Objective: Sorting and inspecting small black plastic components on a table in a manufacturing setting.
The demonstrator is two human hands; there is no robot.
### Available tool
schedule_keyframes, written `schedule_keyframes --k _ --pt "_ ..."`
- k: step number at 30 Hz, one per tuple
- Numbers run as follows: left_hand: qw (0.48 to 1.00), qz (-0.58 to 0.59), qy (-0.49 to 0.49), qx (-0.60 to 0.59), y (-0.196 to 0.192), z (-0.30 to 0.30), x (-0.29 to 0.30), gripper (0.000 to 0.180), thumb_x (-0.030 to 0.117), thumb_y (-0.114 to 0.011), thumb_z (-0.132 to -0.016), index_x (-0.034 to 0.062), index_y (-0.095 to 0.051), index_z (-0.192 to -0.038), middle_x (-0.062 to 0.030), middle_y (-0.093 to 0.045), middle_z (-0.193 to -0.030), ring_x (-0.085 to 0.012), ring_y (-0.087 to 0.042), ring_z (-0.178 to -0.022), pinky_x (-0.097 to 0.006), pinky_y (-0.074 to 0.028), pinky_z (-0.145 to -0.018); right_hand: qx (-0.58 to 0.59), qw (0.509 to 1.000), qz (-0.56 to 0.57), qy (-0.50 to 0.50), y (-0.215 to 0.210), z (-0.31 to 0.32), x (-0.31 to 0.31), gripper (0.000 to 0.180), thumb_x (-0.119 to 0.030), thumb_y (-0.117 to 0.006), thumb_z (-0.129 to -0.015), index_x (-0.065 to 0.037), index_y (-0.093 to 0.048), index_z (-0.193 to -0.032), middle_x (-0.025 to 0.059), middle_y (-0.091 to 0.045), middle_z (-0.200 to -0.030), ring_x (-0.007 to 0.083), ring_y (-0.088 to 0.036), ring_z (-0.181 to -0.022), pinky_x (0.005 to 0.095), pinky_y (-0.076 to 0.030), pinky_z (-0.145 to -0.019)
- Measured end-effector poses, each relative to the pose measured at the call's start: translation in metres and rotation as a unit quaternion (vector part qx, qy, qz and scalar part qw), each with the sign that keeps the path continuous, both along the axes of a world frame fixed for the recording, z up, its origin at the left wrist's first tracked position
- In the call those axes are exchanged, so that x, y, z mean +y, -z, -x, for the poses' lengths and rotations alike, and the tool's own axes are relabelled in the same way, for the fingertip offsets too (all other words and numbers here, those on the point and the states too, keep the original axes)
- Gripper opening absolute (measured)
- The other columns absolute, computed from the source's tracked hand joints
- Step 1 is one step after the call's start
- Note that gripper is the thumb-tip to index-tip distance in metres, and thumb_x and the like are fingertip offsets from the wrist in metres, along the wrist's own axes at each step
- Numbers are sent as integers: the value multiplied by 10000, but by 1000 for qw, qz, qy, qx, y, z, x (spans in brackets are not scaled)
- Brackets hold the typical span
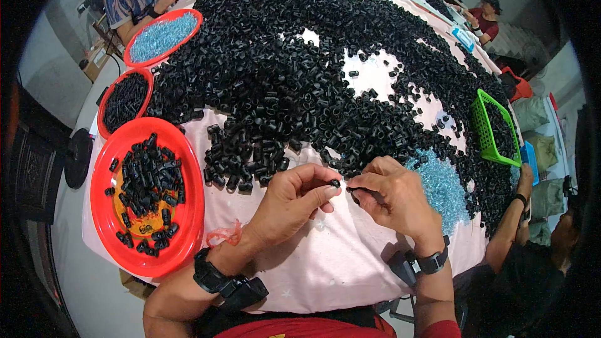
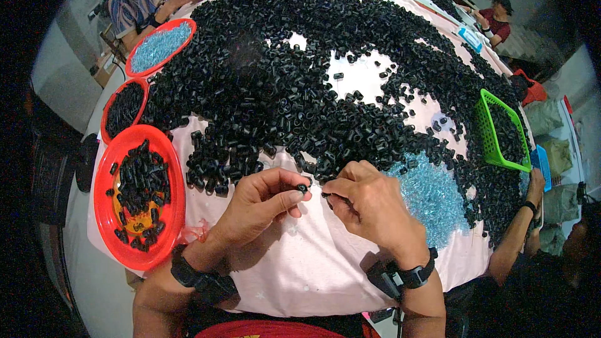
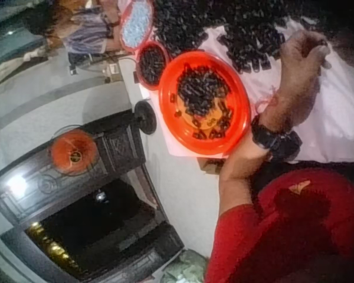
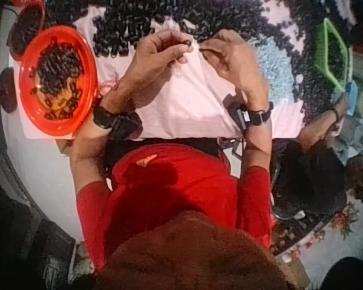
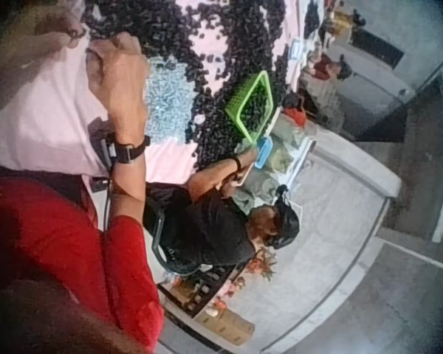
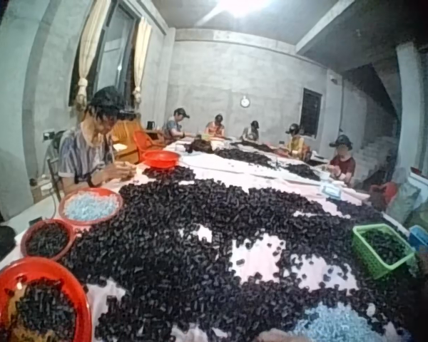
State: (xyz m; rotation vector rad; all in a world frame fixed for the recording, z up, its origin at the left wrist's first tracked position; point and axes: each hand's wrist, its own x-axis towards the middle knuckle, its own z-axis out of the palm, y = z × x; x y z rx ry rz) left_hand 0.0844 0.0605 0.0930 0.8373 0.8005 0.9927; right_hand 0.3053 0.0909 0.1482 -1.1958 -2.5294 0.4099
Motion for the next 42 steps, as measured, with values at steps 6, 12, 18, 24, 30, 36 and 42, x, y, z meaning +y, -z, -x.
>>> schedule_keyframes --k 6,12,18,24,30,36,42 --pt "999 -42 3 26 6 0 0 222 99 -681 -981 20 -675 -1189 -20 -736 -1013 -50 -641 -771 -176 -467 -645 69 998 -4 -14 8 0 5 133 -39 -704 -844 -56 -705 -975 98 -656 -910 316 -643 -864 408 -530 -729" --pt "998 -17 12 58 -2 -2 -1 219 116 -675 -986 17 -676 -1182 -13 -732 -994 -40 -645 -786 -178 -455 -632 167 983 70 31 -5 6 -3 116 -18 -707 -869 -36 -687 -982 97 -683 -913 281 -647 -806 367 -508 -654" --pt "999 -33 12 -1 4 -4 -5 210 125 -681 -985 12 -680 -1162 1 -721 -962 -38 -639 -769 -181 -457 -628 205 978 41 -14 8 11 -1 172 4 -741 -836 -42 -696 -996 83 -694 -893 209 -626 -748 311 -464 -564" --pt "997 -59 24 33 3 -2 -3 200 102 -678 -983 -3 -679 -1153 7 -697 -934 -46 -628 -768 -192 -479 -657 213 976 44 -17 5 10 -3 233 16 -746 -795 -46 -723 -1018 85 -701 -921 223 -634 -775 319 -480 -593" --pt "998 -56 15 26 4 -1 -2 193 64 -675 -977 -14 -676 -1153 -6 -692 -946 -62 -629 -793 -210 -508 -717 223 974 25 -36 4 12 -3 286 26 -745 -753 -49 -757 -1028 101 -710 -949 230 -650 -808 318 -513 -637" --pt "997 -74 10 24 6 -1 -1 204 56 -677 -976 -16 -662 -1166 -13 -690 -956 -67 -632 -812 -215 -521 -732 246 967 61 -15 6 11 -4 275 24 -734 -772 -59 -767 -1032 87 -725 -948 192 -654 -796 280 -499 -593" --pt "997 -65 24 25 5 -1 -1 176 65 -680 -981 -5 -652 -1140 -19 -693 -961 -66 -635 -801 -210 -524 -733 274 955 110 -4 13 8 -2 210 -15 -730 -821 -59 -768 -1023 62 -737 -943 134 -645 -767 242 -475 -560"
